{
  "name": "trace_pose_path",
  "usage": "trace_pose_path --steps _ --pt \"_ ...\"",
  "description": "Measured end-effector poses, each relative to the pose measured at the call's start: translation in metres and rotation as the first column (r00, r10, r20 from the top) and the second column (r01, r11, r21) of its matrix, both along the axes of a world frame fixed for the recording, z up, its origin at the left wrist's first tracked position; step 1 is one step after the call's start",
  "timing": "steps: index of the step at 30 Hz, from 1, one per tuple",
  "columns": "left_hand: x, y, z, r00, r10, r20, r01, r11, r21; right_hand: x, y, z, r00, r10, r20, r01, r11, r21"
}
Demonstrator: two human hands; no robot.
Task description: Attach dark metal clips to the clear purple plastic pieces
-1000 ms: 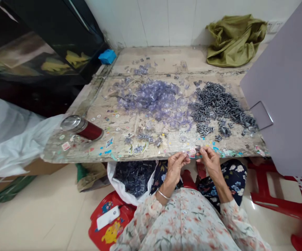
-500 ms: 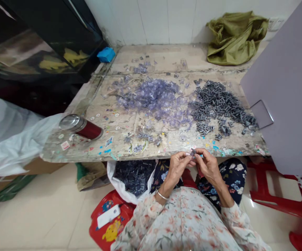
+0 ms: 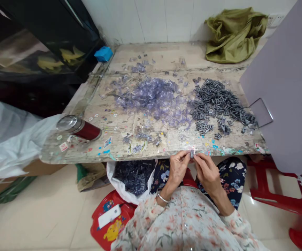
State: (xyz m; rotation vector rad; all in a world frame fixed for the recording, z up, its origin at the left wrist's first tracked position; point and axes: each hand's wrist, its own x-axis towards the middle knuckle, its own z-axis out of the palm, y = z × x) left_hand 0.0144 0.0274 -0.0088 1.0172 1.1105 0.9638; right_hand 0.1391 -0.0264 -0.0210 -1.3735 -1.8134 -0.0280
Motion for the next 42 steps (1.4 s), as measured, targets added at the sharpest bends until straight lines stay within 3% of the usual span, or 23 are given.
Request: trace_pose_path --steps 13,23,33,42 --pt "0.001 -0.007 0.002 0.996 0.028 -0.08 -0.014 0.986 0.169 -0.01 -0.002 0.001 0.998 -0.056 -0.02 0.055 0.998 -0.016" --pt "-0.004 -0.011 0.0 0.966 0.122 -0.228 -0.004 0.889 0.459 -0.024 0.004 0.011 0.987 -0.125 -0.096 0.127 0.992 0.011" --pt "-0.005 -0.009 0.002 0.975 0.145 -0.169 -0.078 0.933 0.35 -0.024 0.005 0.011 0.991 -0.106 -0.08 0.104 0.994 -0.024" --pt "-0.004 -0.014 -0.006 0.965 0.173 -0.195 -0.078 0.905 0.417 -0.028 0.007 0.013 0.982 -0.115 -0.151 0.113 0.993 -0.025"
